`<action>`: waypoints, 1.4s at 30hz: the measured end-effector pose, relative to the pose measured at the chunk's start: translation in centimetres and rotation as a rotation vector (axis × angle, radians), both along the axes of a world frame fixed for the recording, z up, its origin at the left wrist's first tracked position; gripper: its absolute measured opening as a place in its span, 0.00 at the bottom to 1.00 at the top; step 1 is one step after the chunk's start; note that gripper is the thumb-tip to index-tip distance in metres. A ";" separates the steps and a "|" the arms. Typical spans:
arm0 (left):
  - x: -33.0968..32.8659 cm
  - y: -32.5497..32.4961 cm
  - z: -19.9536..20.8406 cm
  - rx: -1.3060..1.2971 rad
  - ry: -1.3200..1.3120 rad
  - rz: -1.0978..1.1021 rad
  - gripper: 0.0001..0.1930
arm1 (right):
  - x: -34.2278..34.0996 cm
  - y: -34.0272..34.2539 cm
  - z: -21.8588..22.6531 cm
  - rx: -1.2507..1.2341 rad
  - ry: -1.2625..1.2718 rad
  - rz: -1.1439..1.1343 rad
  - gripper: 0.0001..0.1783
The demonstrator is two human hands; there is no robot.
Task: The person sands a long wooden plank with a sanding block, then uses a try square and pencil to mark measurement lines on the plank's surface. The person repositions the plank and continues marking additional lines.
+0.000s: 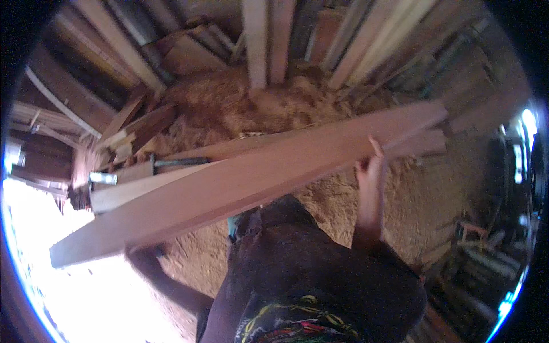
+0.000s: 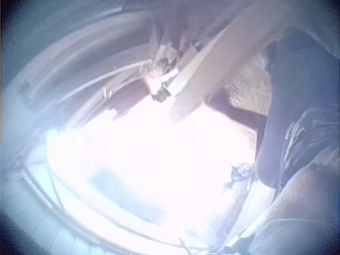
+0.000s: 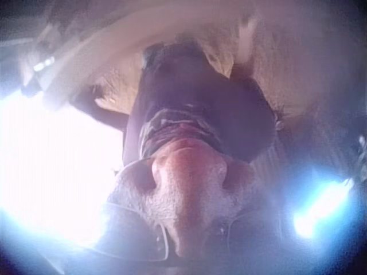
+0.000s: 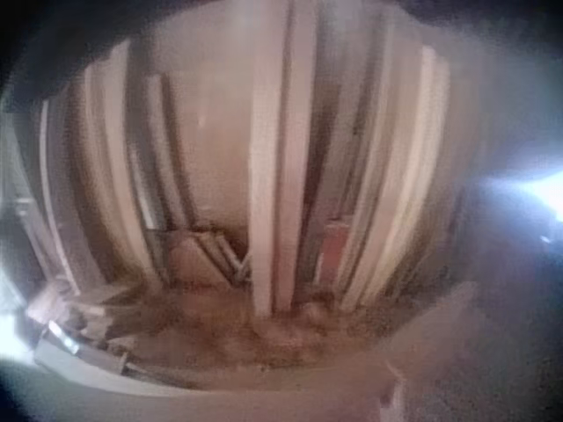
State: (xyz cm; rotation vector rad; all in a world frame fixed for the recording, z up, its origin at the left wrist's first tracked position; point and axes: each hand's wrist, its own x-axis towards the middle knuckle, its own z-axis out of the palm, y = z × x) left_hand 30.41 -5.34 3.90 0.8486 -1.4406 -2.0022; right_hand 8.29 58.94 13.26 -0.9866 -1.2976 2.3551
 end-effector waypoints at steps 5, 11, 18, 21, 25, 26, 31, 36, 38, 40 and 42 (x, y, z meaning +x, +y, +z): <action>-0.3 -0.2 2.4 0.098 0.087 0.058 0.19 | -1.4 -7.7 1.6 -0.152 -0.022 0.119 0.17; 2.0 -2.7 6.2 0.029 0.167 0.109 0.19 | -1.3 -21.2 0.6 -0.381 0.042 0.385 0.27; 5.6 -6.1 9.7 -0.083 0.256 0.223 0.20 | -1.4 -31.1 -0.5 -0.441 0.028 0.647 0.18; 6.4 -7.3 11.6 -0.150 0.293 0.255 0.21 | -2.1 -34.9 -1.0 -0.456 -0.051 0.754 0.14; 5.8 -8.1 14.3 -0.226 0.336 0.266 0.22 | -3.5 -38.4 -1.9 -0.531 -0.092 0.829 0.13; 5.3 -8.1 15.0 -0.245 0.348 0.267 0.22 | -4.1 -38.9 -2.2 -0.519 -0.114 0.852 0.13; 0.4 -7.5 18.7 -0.335 0.405 0.231 0.22 | -8.5 -40.6 -4.2 -0.525 -0.143 0.953 0.15; -9.6 -6.5 21.0 -0.354 0.451 0.111 0.23 | -15.5 -40.6 -7.5 -0.561 -0.193 0.956 0.31; -15.0 -6.0 20.9 -0.326 0.469 0.036 0.24 | -19.2 -40.5 -9.2 -0.471 -0.231 0.922 0.33; -20.3 -5.4 20.2 -0.294 0.476 -0.027 0.24 | -23.1 -40.4 -11.0 -0.476 -0.254 0.881 0.39; -26.3 -4.8 18.6 -0.245 0.482 -0.111 0.24 | -26.1 -39.5 -12.8 -0.448 -0.291 0.829 0.42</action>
